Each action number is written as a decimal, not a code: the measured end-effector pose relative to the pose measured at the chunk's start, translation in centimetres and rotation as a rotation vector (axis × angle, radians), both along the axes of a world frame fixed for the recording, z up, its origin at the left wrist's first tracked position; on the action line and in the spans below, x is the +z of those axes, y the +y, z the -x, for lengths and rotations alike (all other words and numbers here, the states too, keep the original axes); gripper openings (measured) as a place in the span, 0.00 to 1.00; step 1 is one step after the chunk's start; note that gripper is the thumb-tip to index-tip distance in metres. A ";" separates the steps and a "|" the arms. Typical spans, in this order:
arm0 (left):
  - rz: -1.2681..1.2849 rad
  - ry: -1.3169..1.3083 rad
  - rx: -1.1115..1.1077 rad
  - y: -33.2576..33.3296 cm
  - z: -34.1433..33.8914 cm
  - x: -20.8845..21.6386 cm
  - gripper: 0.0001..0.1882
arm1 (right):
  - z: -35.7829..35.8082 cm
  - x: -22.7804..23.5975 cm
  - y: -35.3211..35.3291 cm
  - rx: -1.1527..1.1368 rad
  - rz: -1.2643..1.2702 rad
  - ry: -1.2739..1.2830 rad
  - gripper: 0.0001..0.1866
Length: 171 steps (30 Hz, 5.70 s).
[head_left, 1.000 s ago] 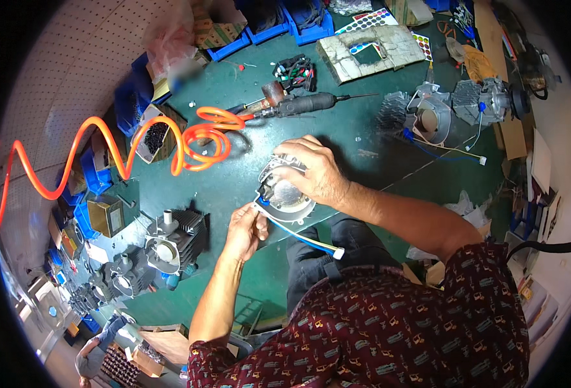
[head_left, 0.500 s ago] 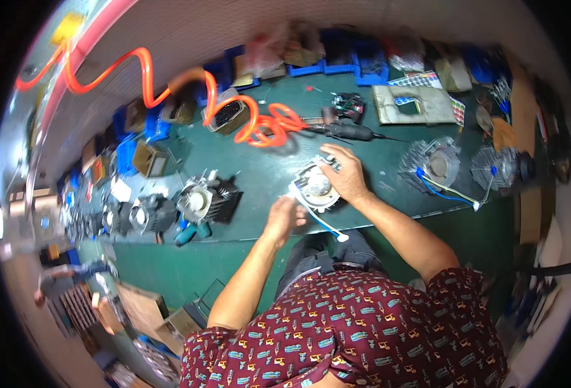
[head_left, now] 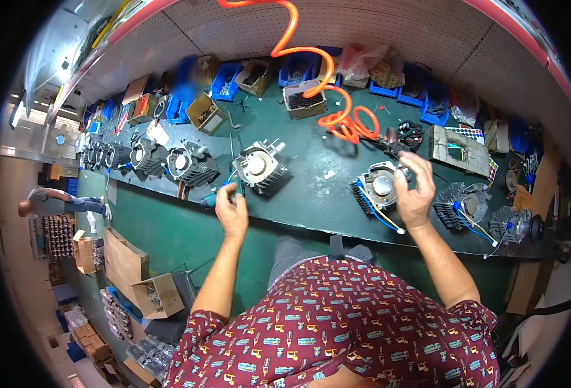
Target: The person assembles small electronic components on a workbench, connecting wires to motor-like units and securing them with a screwdriver. They handle multiple units sequentially, routing wires and tightening screws to complete each assembly.
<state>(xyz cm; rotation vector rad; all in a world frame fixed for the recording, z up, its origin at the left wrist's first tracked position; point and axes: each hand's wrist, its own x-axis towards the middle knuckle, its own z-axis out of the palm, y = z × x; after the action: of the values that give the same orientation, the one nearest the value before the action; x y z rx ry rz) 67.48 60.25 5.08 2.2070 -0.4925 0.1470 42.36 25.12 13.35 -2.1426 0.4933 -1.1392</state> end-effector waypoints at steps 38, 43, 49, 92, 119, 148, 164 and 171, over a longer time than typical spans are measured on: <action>0.506 1.674 -0.501 8.2 -13.5 -3.8 0.16 | -25.9 -10.3 33.4 0.438 -1.649 0.455 0.10; 0.244 0.916 -0.550 7.2 -13.0 -3.6 0.13 | -25.7 -11.3 32.6 0.287 -0.508 0.665 0.11; 0.426 1.230 -0.321 7.3 -13.0 -4.1 0.11 | -25.7 -8.5 32.1 0.327 -0.343 0.792 0.13; 0.382 1.135 -0.375 1.6 -14.7 -6.2 0.09 | -27.9 -13.8 16.2 -0.055 -0.420 0.231 0.26; 0.112 0.935 -0.624 0.6 -16.5 -4.1 0.16 | -27.5 -12.8 16.5 -0.083 -0.447 0.226 0.23; -0.283 0.268 -0.685 -0.4 -15.7 -3.2 0.17 | -27.4 -13.2 16.6 -0.102 -0.408 0.237 0.23; -0.128 1.011 -0.574 -1.4 -16.8 -2.0 0.15 | -27.1 -12.3 16.5 -0.099 -0.423 0.246 0.23; -0.261 0.858 -0.532 -1.8 -16.3 -1.6 0.10 | -27.4 -12.4 16.4 -0.117 -0.388 0.213 0.23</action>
<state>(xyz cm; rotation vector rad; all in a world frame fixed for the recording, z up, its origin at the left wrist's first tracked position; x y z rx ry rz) 83.75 58.47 3.52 2.0478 -0.5916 -1.1451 69.80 41.52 0.94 -1.9176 0.8707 -0.7974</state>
